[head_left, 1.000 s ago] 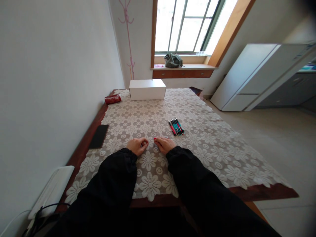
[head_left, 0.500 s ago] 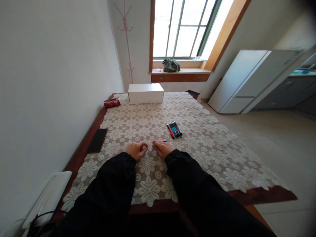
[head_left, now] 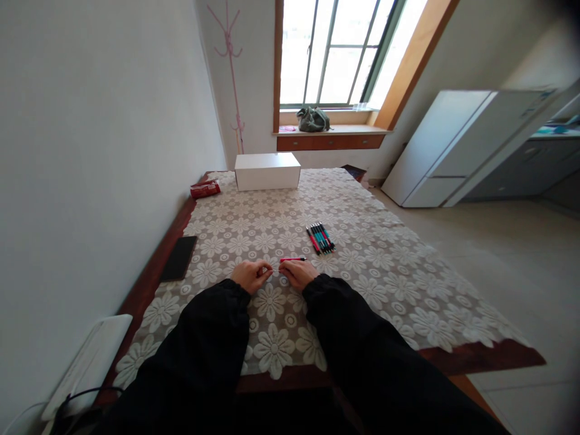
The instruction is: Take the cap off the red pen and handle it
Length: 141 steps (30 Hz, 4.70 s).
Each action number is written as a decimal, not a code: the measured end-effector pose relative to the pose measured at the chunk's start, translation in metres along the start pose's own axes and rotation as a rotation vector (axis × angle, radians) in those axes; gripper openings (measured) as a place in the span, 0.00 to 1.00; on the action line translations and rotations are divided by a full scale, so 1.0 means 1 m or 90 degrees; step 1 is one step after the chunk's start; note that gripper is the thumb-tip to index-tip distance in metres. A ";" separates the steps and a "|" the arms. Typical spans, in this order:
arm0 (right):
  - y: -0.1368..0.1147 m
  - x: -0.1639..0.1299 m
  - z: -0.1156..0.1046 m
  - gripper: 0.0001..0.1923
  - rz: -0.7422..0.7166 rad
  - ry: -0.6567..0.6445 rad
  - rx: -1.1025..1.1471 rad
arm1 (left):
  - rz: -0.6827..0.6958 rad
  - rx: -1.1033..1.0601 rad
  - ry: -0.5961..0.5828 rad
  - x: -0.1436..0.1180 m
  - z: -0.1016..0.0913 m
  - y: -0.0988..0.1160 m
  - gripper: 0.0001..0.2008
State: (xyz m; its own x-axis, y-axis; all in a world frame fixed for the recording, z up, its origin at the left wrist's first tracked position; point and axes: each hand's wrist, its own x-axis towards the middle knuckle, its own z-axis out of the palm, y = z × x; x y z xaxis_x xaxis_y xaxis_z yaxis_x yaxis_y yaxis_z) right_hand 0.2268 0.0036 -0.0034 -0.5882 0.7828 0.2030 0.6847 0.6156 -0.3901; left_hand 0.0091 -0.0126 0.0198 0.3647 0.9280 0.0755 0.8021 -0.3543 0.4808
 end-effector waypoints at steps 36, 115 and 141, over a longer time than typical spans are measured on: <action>0.004 0.000 0.002 0.07 0.066 -0.009 0.006 | -0.031 -0.013 0.029 0.000 -0.002 0.002 0.15; 0.036 0.004 0.042 0.03 -0.019 0.150 0.024 | -0.016 -0.015 0.084 0.005 0.019 -0.014 0.12; 0.024 0.001 0.026 0.06 0.041 0.060 -0.003 | -0.038 0.006 0.064 0.004 0.015 -0.006 0.11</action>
State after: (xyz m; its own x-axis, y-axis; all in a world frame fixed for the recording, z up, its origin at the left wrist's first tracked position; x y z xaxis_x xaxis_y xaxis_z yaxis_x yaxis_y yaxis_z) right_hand 0.2313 0.0172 -0.0356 -0.4996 0.8260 0.2611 0.7222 0.5636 -0.4011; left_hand 0.0125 -0.0084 0.0041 0.2682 0.9540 0.1343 0.8252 -0.2994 0.4789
